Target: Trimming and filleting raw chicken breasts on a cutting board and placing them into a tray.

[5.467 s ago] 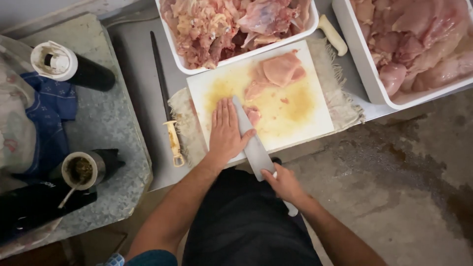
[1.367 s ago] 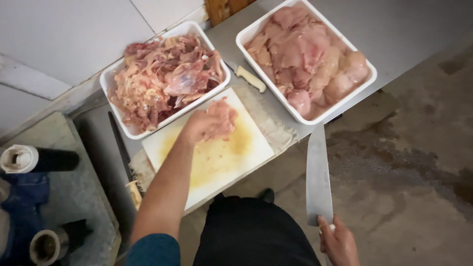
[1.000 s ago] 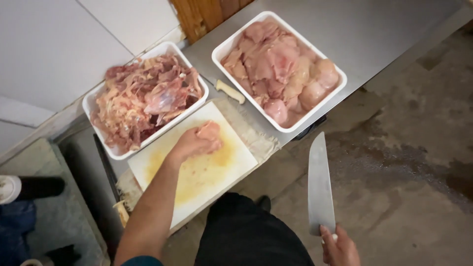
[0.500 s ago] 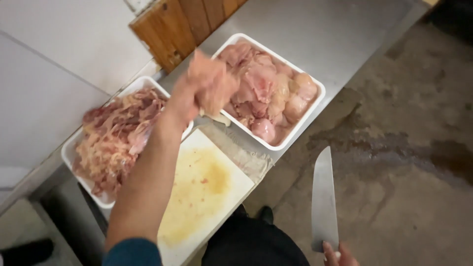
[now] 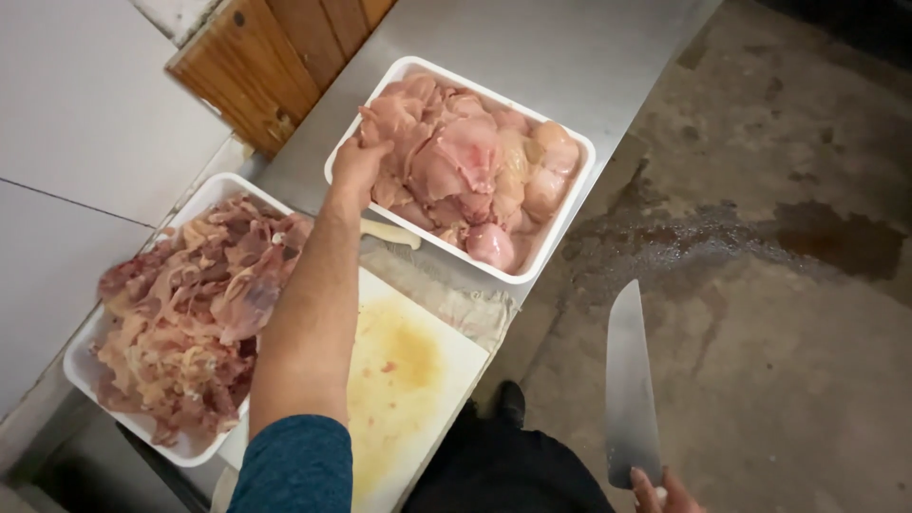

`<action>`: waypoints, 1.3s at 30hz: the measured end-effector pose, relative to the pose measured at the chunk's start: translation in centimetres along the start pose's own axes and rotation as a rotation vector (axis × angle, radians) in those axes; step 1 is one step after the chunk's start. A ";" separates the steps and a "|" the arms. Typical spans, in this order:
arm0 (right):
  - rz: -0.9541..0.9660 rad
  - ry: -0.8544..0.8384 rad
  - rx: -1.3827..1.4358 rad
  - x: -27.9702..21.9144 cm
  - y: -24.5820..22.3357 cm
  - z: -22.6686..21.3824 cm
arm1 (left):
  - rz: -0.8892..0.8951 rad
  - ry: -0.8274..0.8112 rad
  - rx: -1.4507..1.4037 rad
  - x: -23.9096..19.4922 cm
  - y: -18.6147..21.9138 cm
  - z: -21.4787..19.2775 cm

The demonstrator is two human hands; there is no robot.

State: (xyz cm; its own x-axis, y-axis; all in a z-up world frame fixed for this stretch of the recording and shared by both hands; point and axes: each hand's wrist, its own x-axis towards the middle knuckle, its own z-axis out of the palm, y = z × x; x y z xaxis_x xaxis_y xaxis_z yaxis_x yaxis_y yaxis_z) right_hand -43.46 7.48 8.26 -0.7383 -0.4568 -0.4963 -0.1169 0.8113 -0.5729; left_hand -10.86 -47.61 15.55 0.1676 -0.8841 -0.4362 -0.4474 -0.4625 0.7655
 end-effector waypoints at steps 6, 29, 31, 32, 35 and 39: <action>-0.151 0.157 -0.415 -0.9 -1.1 0.5 | 0.008 0.016 -0.064 -0.6 0.0 -0.7; 0.008 -0.002 -0.404 6.6 -4.8 -6.8 | 0.614 -0.332 0.988 -7.6 13.2 20.6; -0.110 0.066 -0.191 9.8 -2.0 -7.1 | 0.481 -0.387 0.955 -10.9 16.7 18.8; -0.205 0.129 0.016 11.0 -0.4 -7.4 | 0.339 -0.461 0.920 -12.7 18.0 17.9; -0.178 0.103 -0.168 15.2 -0.8 -10.3 | 0.201 -0.496 0.973 -13.7 19.9 17.6; -0.148 -0.011 0.072 21.6 1.4 -10.4 | 0.331 -0.499 0.947 -9.7 15.5 22.1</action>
State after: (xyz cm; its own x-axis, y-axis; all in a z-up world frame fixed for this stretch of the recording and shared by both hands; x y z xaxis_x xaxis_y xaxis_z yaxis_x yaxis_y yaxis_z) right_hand -66.41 2.53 3.53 -0.7090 -0.5736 -0.4104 -0.1752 0.7069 -0.6853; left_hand -38.80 -44.68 21.18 -0.3595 -0.7298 -0.5814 -0.9282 0.2158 0.3031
